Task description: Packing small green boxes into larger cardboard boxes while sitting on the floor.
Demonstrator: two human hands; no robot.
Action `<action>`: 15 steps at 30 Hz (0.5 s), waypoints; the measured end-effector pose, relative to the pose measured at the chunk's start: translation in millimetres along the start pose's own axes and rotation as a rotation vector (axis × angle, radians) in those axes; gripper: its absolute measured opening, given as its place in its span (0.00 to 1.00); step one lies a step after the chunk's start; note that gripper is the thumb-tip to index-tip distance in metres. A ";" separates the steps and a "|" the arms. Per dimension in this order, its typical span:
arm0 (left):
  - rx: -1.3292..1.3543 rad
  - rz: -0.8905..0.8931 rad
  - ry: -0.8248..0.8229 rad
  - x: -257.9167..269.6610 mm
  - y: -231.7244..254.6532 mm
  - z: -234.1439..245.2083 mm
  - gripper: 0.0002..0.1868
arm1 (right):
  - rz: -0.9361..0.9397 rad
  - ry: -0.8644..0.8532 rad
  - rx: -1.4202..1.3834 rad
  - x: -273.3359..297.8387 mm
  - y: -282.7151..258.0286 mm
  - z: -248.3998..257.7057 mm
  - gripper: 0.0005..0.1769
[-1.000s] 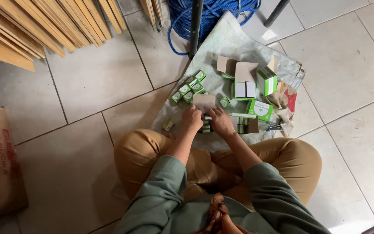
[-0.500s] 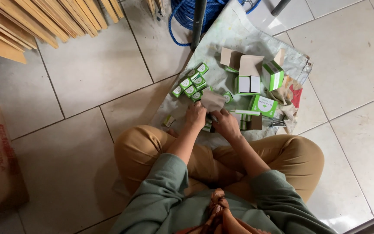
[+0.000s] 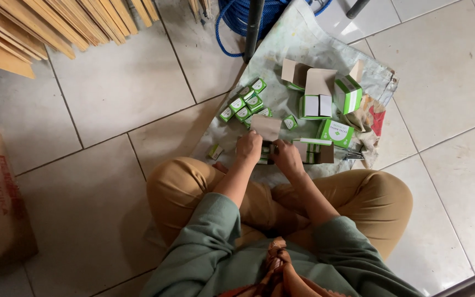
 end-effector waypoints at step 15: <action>-0.013 -0.054 0.079 -8.7 -2.9 0.5 0.28 | 0.219 0.188 0.226 5.2 -1.4 -0.4 0.18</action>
Point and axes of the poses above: each hand's wrist, its own x-axis away from the middle knuckle, its own z-axis out of the back of the hand, y = z × x, the point moved 4 cm from there along -x, towards the middle knuckle, and after that the axes turned 5 degrees about -x, right-handed, at the moved point
